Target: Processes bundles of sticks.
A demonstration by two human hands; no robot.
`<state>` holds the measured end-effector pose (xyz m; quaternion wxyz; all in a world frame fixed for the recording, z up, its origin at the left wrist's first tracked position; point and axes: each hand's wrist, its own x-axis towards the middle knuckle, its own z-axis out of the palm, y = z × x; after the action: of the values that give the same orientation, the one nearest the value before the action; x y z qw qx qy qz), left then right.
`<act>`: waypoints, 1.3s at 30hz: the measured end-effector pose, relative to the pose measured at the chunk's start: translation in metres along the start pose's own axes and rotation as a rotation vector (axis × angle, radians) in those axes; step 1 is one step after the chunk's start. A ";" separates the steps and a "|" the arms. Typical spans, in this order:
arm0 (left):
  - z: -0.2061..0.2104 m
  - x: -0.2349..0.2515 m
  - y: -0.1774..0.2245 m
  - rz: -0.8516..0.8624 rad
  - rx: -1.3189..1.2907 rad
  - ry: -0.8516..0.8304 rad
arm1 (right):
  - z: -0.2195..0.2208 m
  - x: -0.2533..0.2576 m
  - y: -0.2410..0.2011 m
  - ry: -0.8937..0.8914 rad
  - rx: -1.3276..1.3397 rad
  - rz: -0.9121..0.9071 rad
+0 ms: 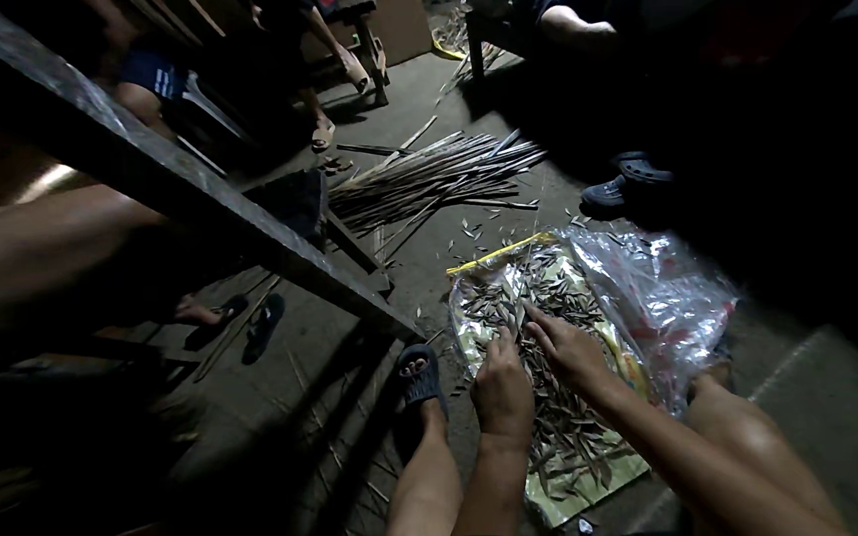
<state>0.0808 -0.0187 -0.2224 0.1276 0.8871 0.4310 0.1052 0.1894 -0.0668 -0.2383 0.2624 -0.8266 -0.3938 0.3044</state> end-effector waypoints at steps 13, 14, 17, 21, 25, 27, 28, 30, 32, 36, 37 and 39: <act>-0.014 0.009 -0.013 -0.159 -0.374 -0.200 | -0.002 0.019 0.011 0.022 0.775 0.178; -0.014 0.012 -0.016 -0.183 -0.437 -0.203 | 0.002 0.013 0.004 -0.079 0.917 0.201; -0.015 0.013 -0.017 -0.237 -0.621 -0.218 | 0.004 0.002 -0.007 -0.256 1.052 0.200; -0.020 0.015 -0.013 -0.427 -0.991 -0.428 | -0.009 0.006 -0.004 -0.115 1.057 0.219; -0.021 0.017 -0.008 -0.545 -1.114 -0.538 | -0.020 0.010 0.005 -0.041 1.102 0.196; -0.019 0.019 -0.009 -0.555 -1.092 -0.465 | -0.017 0.006 0.001 -0.099 1.111 0.197; -0.019 0.020 -0.009 -0.558 -1.078 -0.423 | -0.015 0.003 -0.002 -0.140 1.126 0.212; -0.019 0.022 -0.010 -0.547 -1.047 -0.372 | -0.011 -0.003 -0.007 -0.202 1.145 0.249; -0.017 0.022 -0.011 -0.521 -1.001 -0.345 | -0.008 -0.009 -0.010 -0.226 1.115 0.193; -0.009 0.021 -0.011 -0.471 -0.904 -0.304 | -0.006 -0.013 -0.009 -0.216 1.058 0.071; -0.009 0.021 -0.011 -0.461 -0.878 -0.292 | -0.006 -0.012 -0.008 -0.201 1.046 0.064; -0.012 0.020 -0.009 -0.449 -0.867 -0.270 | -0.005 -0.009 -0.005 -0.168 1.014 0.024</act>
<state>0.0825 0.0048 -0.2121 0.5582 0.6437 0.5075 0.1286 0.1858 -0.0722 -0.2287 0.5943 -0.5727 -0.2068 0.5254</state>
